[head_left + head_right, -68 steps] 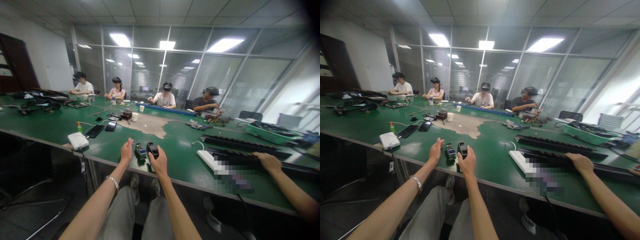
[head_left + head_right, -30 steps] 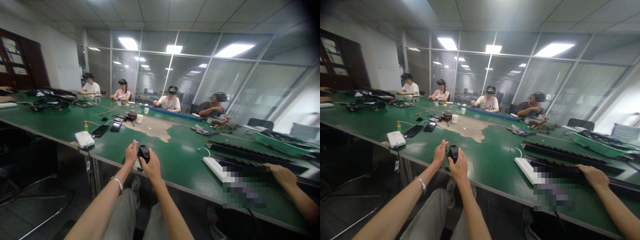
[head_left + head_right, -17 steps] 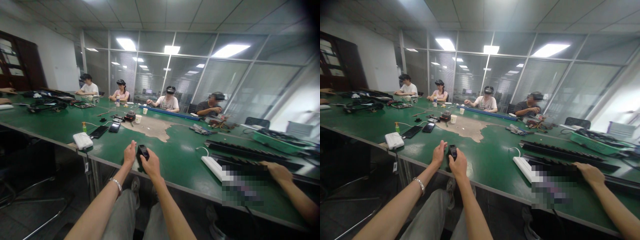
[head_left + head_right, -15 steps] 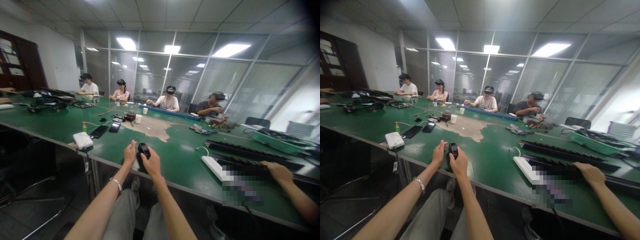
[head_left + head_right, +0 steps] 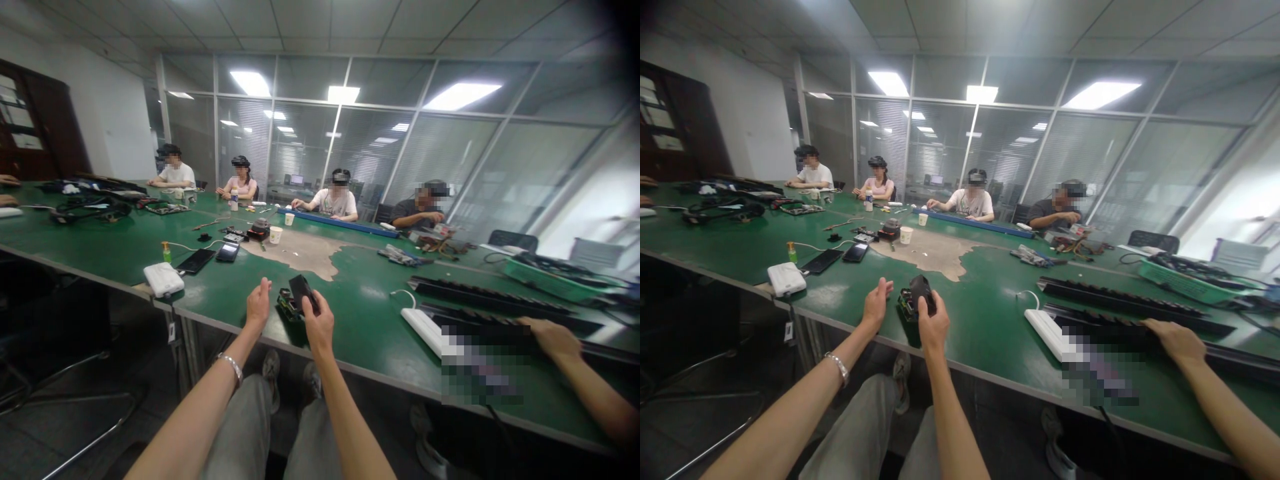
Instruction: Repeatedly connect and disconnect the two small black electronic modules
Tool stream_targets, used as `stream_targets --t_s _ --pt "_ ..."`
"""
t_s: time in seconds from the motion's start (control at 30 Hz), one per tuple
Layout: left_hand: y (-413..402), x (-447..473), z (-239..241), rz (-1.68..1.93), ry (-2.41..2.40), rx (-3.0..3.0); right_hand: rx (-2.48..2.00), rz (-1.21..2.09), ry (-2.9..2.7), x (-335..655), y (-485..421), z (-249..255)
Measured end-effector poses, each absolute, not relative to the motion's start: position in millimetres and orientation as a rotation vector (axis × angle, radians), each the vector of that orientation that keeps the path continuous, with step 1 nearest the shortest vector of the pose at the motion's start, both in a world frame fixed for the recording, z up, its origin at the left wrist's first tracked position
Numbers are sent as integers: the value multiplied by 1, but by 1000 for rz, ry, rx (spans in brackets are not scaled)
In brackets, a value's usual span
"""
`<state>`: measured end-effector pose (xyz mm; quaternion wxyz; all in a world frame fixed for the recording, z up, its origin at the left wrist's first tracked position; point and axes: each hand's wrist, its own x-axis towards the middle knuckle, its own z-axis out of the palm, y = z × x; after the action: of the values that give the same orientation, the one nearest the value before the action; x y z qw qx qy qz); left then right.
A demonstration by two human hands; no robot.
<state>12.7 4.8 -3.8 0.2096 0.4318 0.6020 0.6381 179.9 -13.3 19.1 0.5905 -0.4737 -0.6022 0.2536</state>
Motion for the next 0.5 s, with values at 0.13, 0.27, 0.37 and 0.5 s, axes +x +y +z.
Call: stream_targets --t_s 0.13,0.27,0.37,0.5 --pt "6 12 -5 1761 1679 1201 -1054 639 -1412 172 -15 21" --pt "6 12 -5 1759 1703 1198 -1092 578 -1312 177 -13 23" --pt "5 13 -4 1760 1705 1201 -1190 466 -1324 189 -9 20" --pt "4 13 -3 1772 1691 1216 -1268 327 -1429 201 -2 7"
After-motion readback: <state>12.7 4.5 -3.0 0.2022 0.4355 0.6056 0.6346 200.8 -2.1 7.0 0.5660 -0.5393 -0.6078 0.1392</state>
